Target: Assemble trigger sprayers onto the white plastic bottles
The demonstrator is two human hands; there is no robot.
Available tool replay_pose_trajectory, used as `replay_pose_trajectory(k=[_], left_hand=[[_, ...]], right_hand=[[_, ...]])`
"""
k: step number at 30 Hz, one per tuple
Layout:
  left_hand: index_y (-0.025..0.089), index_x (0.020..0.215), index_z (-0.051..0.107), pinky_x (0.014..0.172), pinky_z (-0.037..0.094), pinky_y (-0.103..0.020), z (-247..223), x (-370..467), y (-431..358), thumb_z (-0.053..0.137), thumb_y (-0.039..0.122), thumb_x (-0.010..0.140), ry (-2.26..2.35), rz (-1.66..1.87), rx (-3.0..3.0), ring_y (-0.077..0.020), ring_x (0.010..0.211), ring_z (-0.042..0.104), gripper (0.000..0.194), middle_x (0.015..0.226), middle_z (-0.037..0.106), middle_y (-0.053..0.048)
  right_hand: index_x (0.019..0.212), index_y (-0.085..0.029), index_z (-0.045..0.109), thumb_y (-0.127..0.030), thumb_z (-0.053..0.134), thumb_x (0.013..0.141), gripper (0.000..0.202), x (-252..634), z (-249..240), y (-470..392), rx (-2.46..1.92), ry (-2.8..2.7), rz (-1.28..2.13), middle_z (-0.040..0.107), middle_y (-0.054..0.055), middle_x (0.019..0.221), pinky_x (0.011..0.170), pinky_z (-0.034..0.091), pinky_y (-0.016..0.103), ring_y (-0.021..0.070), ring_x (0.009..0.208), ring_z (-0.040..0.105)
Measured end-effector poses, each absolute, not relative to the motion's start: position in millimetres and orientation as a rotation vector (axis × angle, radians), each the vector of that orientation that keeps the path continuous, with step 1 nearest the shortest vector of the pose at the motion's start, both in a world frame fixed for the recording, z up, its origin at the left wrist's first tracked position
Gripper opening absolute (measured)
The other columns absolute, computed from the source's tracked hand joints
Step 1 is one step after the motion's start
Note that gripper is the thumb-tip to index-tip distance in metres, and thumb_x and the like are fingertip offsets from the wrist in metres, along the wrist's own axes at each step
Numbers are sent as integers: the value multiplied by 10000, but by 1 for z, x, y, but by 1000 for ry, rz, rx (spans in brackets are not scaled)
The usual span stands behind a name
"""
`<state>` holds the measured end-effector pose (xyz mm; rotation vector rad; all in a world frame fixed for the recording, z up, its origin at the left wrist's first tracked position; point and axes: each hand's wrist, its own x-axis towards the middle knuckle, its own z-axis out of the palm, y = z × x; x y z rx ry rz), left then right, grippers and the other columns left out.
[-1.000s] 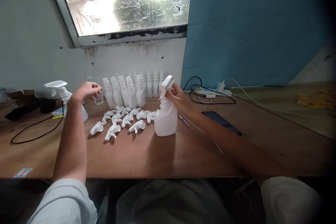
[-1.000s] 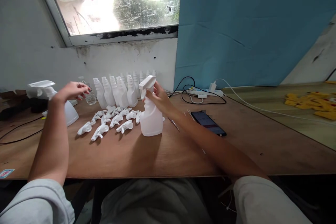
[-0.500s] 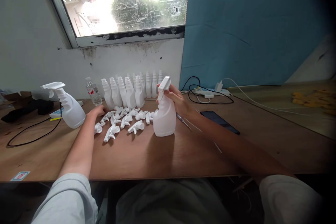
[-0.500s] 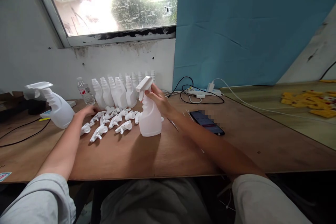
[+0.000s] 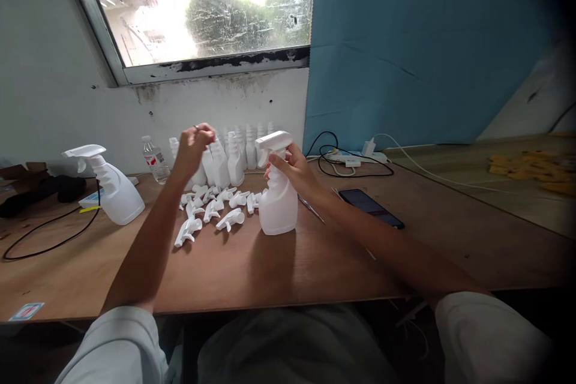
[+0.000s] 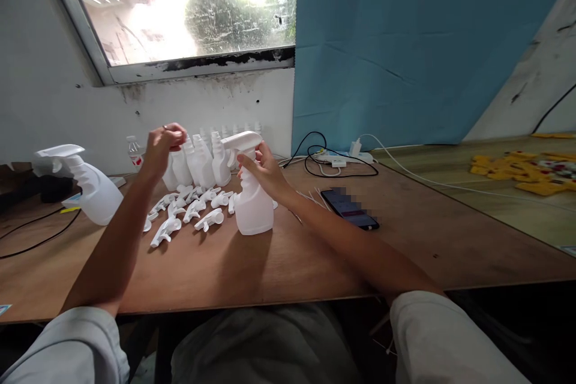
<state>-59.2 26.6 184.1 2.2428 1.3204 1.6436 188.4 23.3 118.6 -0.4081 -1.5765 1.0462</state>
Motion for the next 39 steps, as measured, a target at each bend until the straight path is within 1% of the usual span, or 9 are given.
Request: replay_pose_trajectory(k=[3, 5, 11, 18, 22, 27, 32, 35, 39], left_hand=[[194, 937, 642, 559, 382, -222, 190, -3, -7, 424, 467, 917, 1112, 1477, 2458, -110, 580, 447, 349, 648, 500, -4], [191, 972, 665, 563, 368, -234, 191, 19, -18, 529, 501, 876, 1168, 1411, 2553, -115, 592, 442, 351, 650, 508, -6], [167, 859, 709, 652, 393, -252, 193, 28, -11, 556, 468, 883, 1264, 1427, 2657, -140, 701, 499, 338, 743, 610, -46], [135, 819, 689, 515, 316, -226, 191, 19, 2, 570, 517, 858, 1014, 1360, 2413, -91, 549, 420, 402, 652, 566, -12], [127, 813, 697, 490, 285, -229, 190, 18, 6, 595, 532, 831, 985, 1359, 2385, -88, 536, 403, 418, 635, 545, -13], [145, 818, 727, 578, 361, -245, 191, 19, 2, 623, 466, 823, 1109, 1491, 2518, -125, 643, 483, 337, 706, 608, -45], [150, 828, 729, 608, 387, -255, 191, 21, -2, 634, 430, 810, 1179, 1499, 2569, -124, 641, 487, 296, 736, 616, -50], [148, 796, 720, 576, 359, -250, 192, 22, -4, 633, 422, 807, 1184, 1483, 2571, -114, 611, 464, 288, 691, 601, -36], [141, 727, 689, 500, 284, -244, 193, 23, -9, 606, 433, 823, 1137, 1419, 2549, -89, 517, 373, 318, 572, 531, -2]], right_hand=[[1054, -270, 464, -519, 704, 759, 454, 188, 119, 23, -433, -1575, 1014, 600, -23, 791, 512, 509, 269, 131, 597, 604], [1066, -277, 466, -524, 699, 763, 456, 188, 119, 23, -435, -1588, 1004, 609, -16, 799, 506, 507, 268, 136, 603, 603], [1007, -253, 522, -525, 658, 801, 368, 189, 118, 22, -365, -1611, 1098, 600, -3, 825, 546, 516, 277, 137, 648, 610], [955, -205, 530, -459, 618, 839, 292, 189, 115, 24, -248, -1571, 1243, 627, 28, 850, 543, 517, 272, 154, 668, 627], [996, -229, 478, -406, 744, 756, 399, 187, 114, 26, -287, -1526, 1181, 619, -12, 792, 533, 525, 271, 145, 621, 621], [1033, -218, 504, -467, 663, 813, 368, 185, 115, 22, -231, -1530, 1249, 627, 16, 846, 532, 524, 271, 148, 643, 629], [1047, -241, 439, -408, 758, 737, 475, 183, 114, 21, -293, -1495, 1138, 618, -22, 792, 507, 515, 268, 146, 604, 626], [1087, -253, 401, -458, 689, 787, 464, 182, 115, 20, -292, -1527, 1173, 617, -23, 794, 509, 512, 275, 155, 620, 634], [1094, -246, 400, -420, 748, 729, 534, 179, 116, 18, -398, -1520, 1031, 603, -37, 750, 468, 480, 249, 139, 562, 605]])
